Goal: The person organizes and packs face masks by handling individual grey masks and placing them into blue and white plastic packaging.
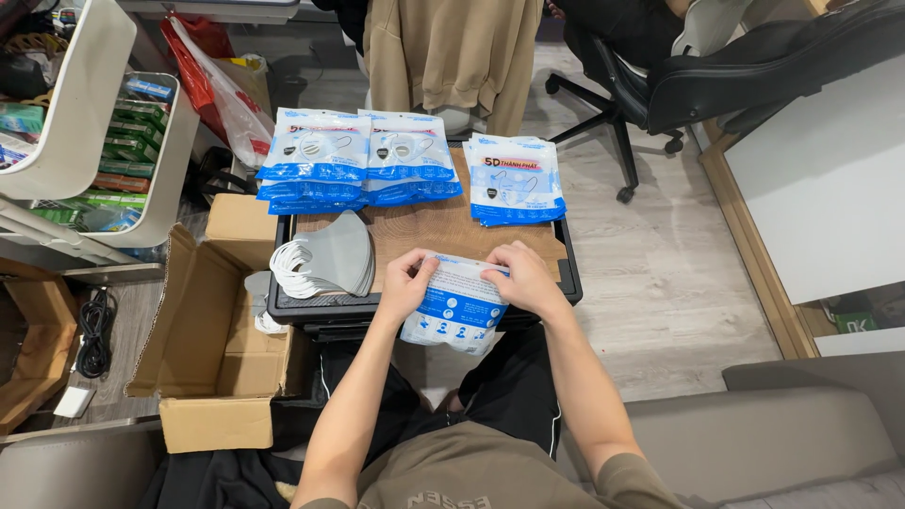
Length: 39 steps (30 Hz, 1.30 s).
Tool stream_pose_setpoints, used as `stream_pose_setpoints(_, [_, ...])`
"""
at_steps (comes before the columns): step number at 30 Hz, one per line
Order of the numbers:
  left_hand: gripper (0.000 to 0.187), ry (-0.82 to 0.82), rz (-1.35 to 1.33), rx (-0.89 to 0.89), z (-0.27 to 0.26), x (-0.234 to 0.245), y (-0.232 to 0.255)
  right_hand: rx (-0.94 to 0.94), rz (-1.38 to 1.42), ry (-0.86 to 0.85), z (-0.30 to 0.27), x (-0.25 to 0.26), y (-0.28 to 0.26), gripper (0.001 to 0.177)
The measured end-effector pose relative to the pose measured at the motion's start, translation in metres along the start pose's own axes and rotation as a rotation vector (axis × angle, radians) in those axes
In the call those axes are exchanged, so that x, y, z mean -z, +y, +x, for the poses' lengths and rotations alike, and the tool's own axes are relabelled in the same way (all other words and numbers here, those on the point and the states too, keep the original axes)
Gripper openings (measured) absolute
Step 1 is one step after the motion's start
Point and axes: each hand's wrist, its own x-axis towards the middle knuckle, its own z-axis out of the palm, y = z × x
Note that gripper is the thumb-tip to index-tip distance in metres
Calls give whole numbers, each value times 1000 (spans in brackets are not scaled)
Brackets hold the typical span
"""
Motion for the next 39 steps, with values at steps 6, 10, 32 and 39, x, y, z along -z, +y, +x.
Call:
stream_pose_setpoints(6, [11, -5, 4, 14, 1, 0, -5, 3, 3, 8, 3, -4, 7, 11])
stream_pose_setpoints(10, [11, -10, 0, 17, 1, -1, -1, 23, -41, 2, 3, -1, -5, 16])
stream_pose_setpoints(32, [9, -27, 40, -18, 1, -2, 7, 72, -76, -36, 14, -8, -10, 14])
stream_pose_setpoints(39, [10, -36, 45, -31, 1, -2, 1, 43, -60, -41, 18, -9, -10, 17])
